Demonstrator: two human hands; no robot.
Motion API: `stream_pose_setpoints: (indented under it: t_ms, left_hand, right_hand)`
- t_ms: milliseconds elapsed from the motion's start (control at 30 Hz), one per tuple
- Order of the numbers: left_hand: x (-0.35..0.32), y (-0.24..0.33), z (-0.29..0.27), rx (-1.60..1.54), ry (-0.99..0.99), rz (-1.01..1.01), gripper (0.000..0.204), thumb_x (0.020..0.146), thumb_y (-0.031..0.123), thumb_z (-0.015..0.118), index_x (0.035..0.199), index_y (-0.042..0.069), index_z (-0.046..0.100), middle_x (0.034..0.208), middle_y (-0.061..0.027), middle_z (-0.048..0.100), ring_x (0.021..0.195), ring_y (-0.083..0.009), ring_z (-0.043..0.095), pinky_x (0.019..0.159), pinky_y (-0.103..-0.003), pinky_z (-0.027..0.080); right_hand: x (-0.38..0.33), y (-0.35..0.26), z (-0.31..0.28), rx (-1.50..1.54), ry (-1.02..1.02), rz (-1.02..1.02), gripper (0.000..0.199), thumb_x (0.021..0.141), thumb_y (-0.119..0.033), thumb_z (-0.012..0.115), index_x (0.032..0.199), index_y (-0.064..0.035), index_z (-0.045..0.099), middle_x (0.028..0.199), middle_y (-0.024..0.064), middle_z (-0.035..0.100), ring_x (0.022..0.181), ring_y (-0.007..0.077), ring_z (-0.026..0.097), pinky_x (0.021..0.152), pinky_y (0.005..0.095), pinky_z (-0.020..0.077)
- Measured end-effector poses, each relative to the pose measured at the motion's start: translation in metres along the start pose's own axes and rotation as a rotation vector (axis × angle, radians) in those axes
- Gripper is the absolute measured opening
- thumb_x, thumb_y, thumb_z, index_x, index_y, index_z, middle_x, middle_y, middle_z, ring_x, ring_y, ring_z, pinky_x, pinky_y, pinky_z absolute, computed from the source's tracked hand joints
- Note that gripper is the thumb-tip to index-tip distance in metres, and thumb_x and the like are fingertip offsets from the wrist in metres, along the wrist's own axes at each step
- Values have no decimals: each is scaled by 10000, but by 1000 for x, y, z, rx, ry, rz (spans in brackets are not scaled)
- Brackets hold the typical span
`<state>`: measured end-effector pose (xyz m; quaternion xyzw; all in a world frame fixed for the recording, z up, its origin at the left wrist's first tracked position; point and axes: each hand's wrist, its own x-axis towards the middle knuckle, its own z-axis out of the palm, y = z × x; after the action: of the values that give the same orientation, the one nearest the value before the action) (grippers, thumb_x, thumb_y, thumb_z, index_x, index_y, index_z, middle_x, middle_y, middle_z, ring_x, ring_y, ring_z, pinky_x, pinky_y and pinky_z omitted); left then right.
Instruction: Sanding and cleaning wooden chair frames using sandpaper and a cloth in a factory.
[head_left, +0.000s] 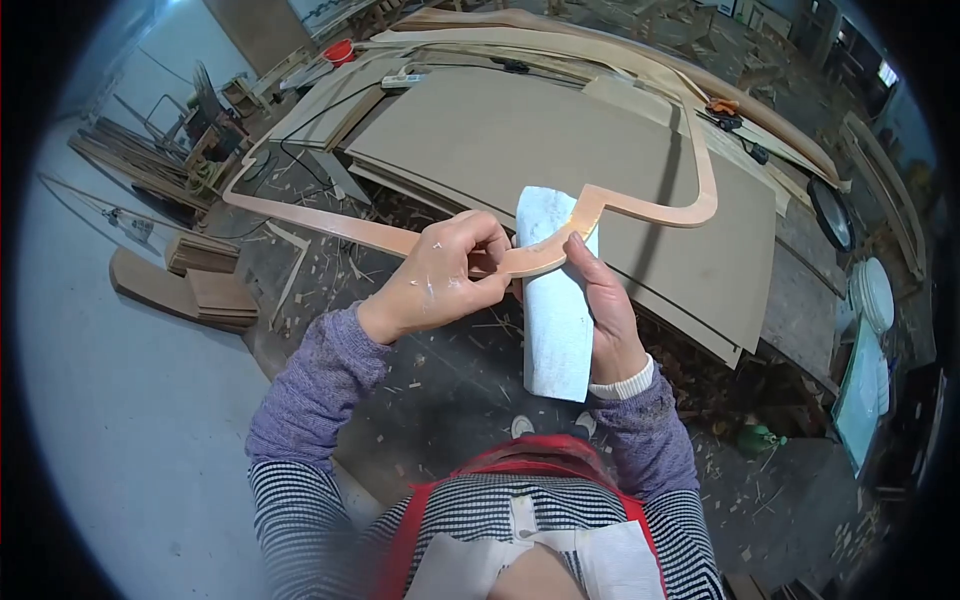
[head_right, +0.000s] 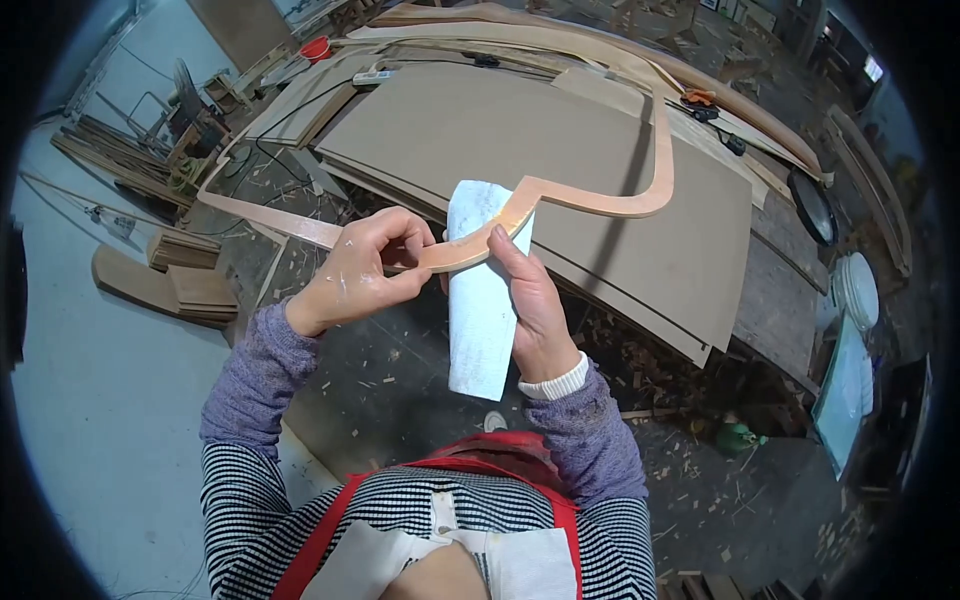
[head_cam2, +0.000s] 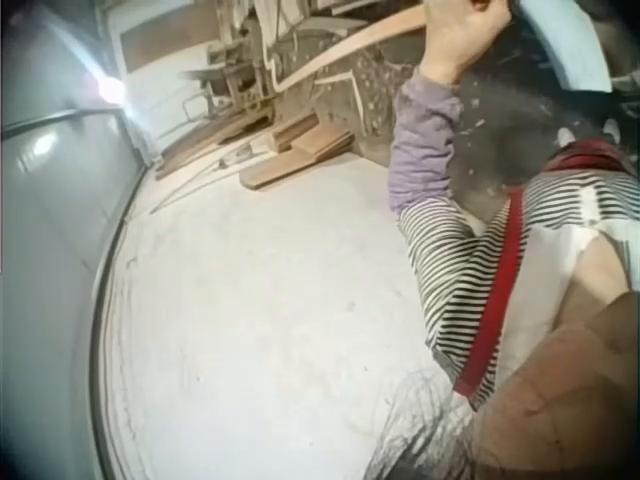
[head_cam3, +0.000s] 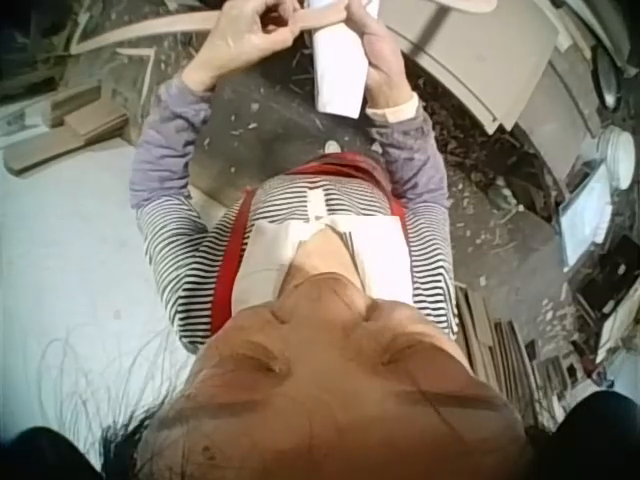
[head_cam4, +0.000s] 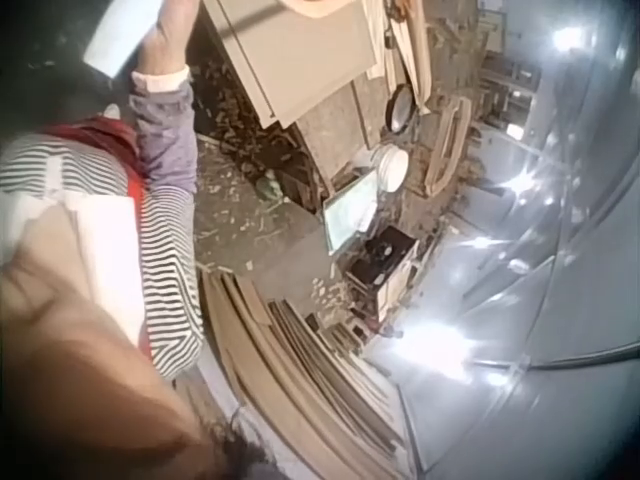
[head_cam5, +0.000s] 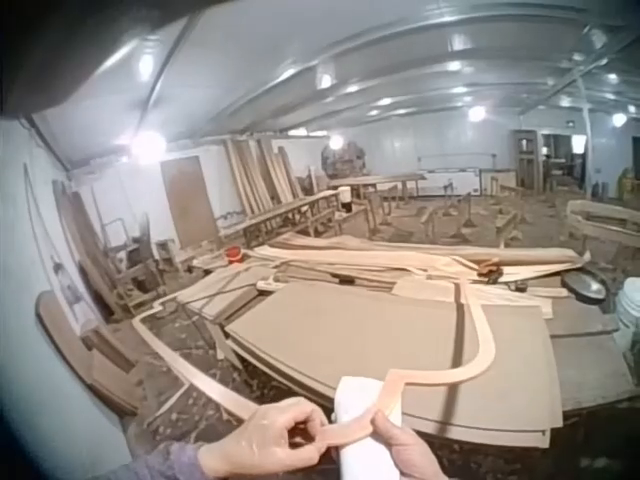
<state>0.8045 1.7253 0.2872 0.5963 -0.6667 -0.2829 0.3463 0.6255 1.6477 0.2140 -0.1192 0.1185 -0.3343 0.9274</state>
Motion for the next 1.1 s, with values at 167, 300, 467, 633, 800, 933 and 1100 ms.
stream_pose_setpoints:
  t_ms: [167,300,467,633,800,933,1100]
  left_hand:
    - [2,-3,3,-44,33,60,185,764,-1,689,879,-6,545,899,-33,579,767,-82,556,687,-218,485]
    - [2,-6,6,31,61,62,222,749,39,728,883,5,554,850,-20,571,722,-80,533,653,-226,468]
    - [7,-19,24,147,98,131,329,692,115,812,908,23,582,808,-1,554,681,-83,502,593,-239,427]
    - [-1,-43,54,102,18,8,409,659,122,849,984,22,623,792,18,540,680,-68,491,589,-221,416]
    - [-9,-66,79,-72,-15,-229,419,669,89,851,1028,7,653,760,28,558,650,-50,487,580,-205,417]
    - [-8,-73,94,-113,-63,-356,367,685,59,840,1003,-11,671,740,25,578,634,-43,493,577,-198,423]
    - [-10,-95,110,-80,-107,-519,318,681,71,844,949,-14,695,722,29,583,651,-39,505,590,-206,433]
  right_hand:
    - [-1,0,-1,17,14,1,418,982,-252,581,1277,24,474,1092,186,642,926,282,684,787,419,604]
    - [0,2,-6,-20,-43,-30,399,985,-265,580,1267,4,497,1097,145,646,891,237,682,765,369,594]
    - [-2,7,-36,-148,75,-53,360,989,-276,579,1236,-17,540,1055,88,655,827,176,666,724,316,570]
    - [-51,4,-106,-327,212,90,336,992,-264,565,1217,-15,557,1012,81,664,784,164,665,672,317,568]
    - [-95,-49,-181,-239,424,1,318,985,-231,557,1220,-18,558,1013,102,663,769,200,673,647,334,573]
    - [-77,-74,-185,-804,624,-494,275,960,-154,541,1199,-28,594,1049,154,653,889,295,653,800,404,542]
    - [-100,-77,-181,-1817,135,-785,393,846,-64,589,1239,-45,598,1270,175,564,1216,353,497,976,464,416]
